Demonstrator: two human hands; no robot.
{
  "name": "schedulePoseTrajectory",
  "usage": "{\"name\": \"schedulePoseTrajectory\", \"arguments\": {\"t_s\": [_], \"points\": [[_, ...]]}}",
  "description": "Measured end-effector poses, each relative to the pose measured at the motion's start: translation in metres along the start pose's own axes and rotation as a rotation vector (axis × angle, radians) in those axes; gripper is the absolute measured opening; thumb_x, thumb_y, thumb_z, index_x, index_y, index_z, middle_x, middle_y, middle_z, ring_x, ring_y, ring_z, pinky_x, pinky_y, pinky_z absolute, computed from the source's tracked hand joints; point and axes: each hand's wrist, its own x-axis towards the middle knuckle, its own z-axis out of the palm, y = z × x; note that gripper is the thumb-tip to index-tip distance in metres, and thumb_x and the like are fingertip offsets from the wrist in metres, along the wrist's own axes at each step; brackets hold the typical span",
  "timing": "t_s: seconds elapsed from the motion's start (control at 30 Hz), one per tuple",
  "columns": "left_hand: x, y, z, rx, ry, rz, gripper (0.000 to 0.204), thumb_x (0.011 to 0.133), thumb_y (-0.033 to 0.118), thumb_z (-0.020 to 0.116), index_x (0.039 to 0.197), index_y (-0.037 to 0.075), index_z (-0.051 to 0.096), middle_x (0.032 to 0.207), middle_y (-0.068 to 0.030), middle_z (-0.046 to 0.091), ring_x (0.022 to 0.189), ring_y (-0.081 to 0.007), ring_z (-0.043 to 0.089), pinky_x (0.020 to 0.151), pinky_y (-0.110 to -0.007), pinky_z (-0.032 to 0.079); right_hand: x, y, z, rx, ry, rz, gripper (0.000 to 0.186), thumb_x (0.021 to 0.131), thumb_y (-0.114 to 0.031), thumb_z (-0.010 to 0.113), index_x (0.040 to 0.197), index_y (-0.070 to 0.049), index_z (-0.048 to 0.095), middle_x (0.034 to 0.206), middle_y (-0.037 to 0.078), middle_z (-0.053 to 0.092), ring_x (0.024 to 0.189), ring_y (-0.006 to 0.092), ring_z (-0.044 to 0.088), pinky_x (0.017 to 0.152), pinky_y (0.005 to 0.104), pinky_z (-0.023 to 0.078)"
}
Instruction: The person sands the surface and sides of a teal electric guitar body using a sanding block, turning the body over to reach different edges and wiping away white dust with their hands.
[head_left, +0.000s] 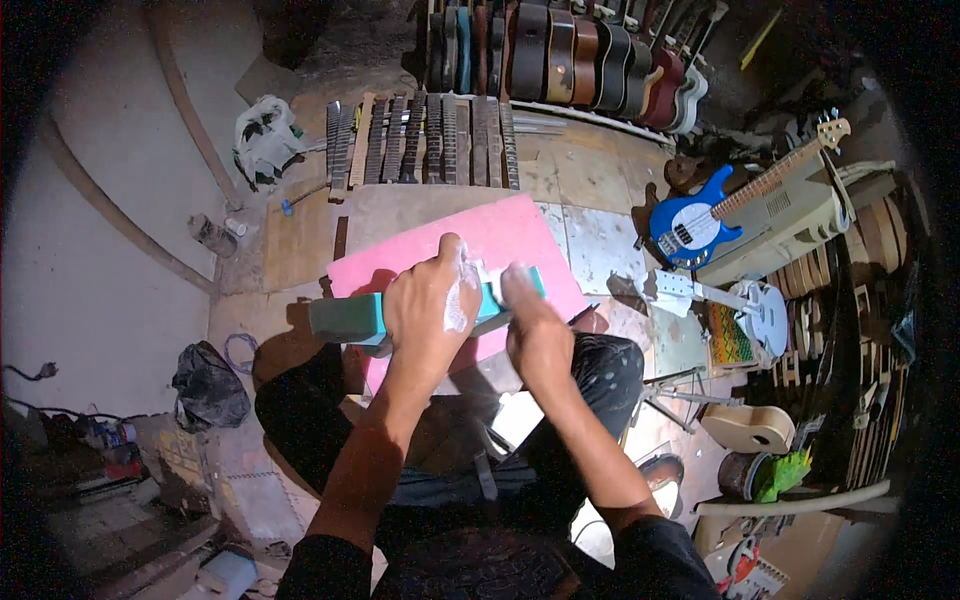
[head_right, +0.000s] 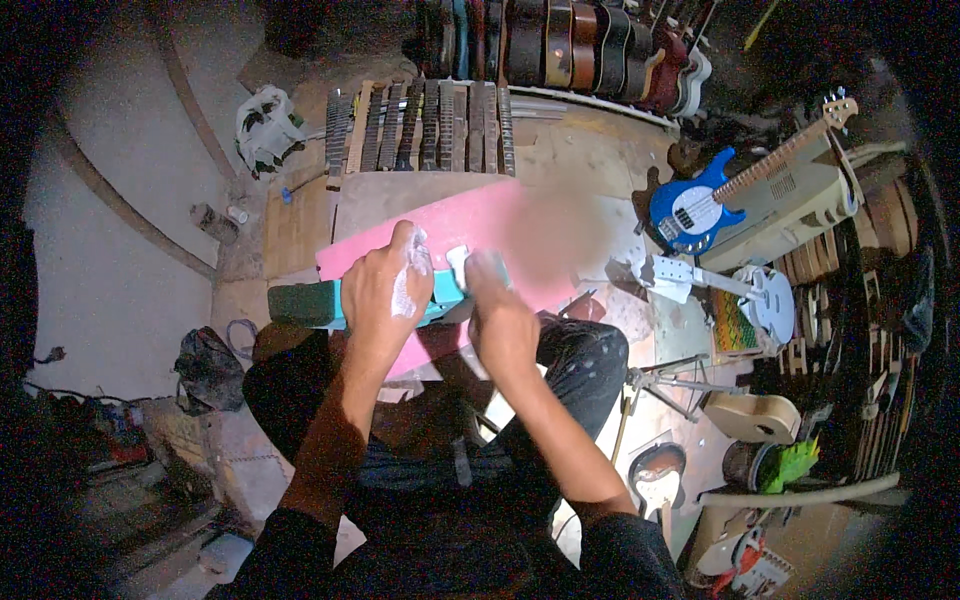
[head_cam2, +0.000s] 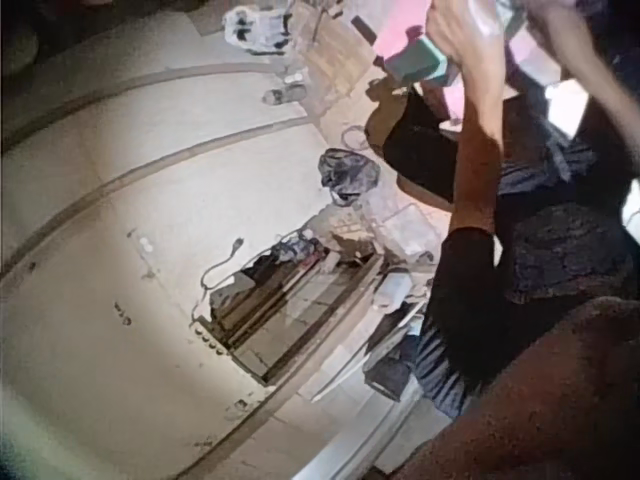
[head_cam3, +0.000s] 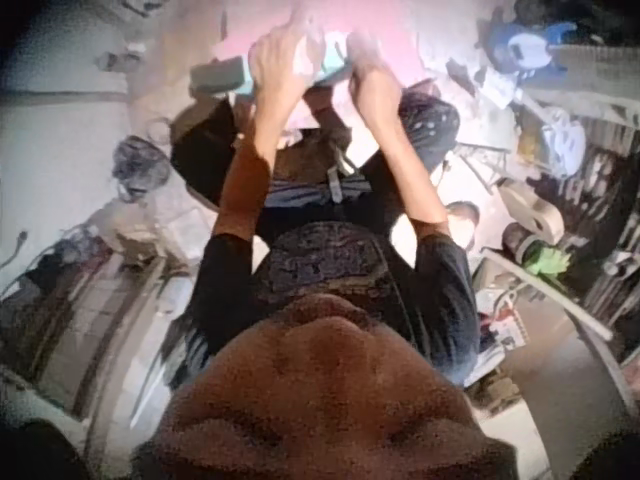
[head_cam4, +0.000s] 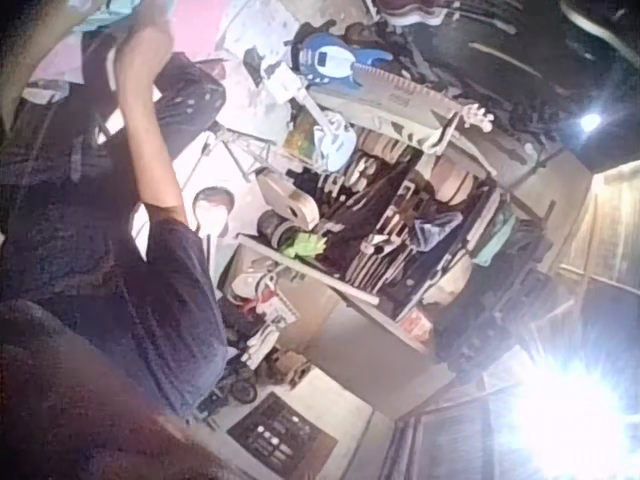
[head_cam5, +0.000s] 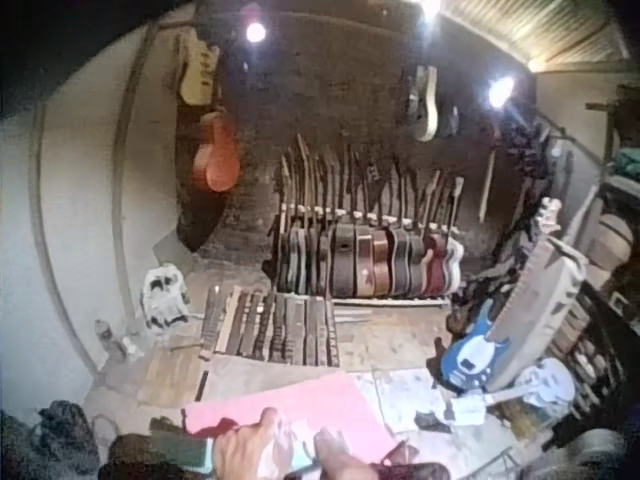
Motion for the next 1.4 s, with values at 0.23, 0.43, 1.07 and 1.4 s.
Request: {"name": "schedulePoseTrajectory", "arguments": {"t_s": [0.23, 0.43, 1.07, 1.4], "points": [[0.000, 0.002, 0.003, -0.080, -0.005, 0.015, 0.017, 0.098, 0.017, 0.061, 0.111, 0.007, 0.060, 0.074, -0.0272, 0.069, 0.072, -0.0489, 0.071, 0.061, -0.057, 0.054, -0.018, -0.014, 0.011, 0.228, -0.051, 0.020, 0.074, 0.079, 0.010, 0.058, 0.153, 0.000, 0.051, 0.157, 0.024, 0.051, 0.130, 0.0458, 0.061, 0.108, 0.0462, 0.054], [0.001, 0.005, 0.002, 0.068, -0.034, -0.007, 0.018, 0.098, 0.018, 0.061, 0.114, 0.010, 0.061, 0.074, -0.0266, 0.069, 0.072, -0.0492, 0.070, 0.062, -0.058, 0.054, -0.018, -0.030, 0.023, 0.283, 0.039, 0.068, 0.075, 0.081, 0.011, 0.056, 0.155, 0.001, 0.048, 0.158, 0.025, 0.049, 0.134, 0.0439, 0.059, 0.110, 0.0443, 0.053], [0.007, -0.077, -0.021, 0.111, -0.044, 0.235, 0.014, 0.104, 0.015, 0.057, 0.112, 0.012, 0.068, 0.073, -0.0180, 0.065, 0.062, -0.0303, 0.071, 0.056, -0.044, 0.051, 0.001, -0.009, -0.055, 1.576, 0.175, 0.695, 0.062, 0.090, -0.004, 0.061, 0.151, 0.002, 0.051, 0.082, 0.003, 0.059, 0.058, 0.0084, 0.049, 0.058, 0.0267, 0.048], [-0.001, -0.084, -0.050, -0.147, -0.061, 0.041, 0.029, 0.093, 0.021, 0.075, 0.118, 0.008, 0.069, 0.097, -0.0129, 0.077, 0.075, -0.0274, 0.077, 0.067, -0.037, 0.058, -0.015, -0.024, -0.013, 1.223, -0.106, 0.515, 0.056, 0.095, -0.006, 0.075, 0.148, 0.001, 0.058, 0.150, 0.013, 0.059, 0.140, 0.0209, 0.053, 0.121, 0.0362, 0.036]]}}
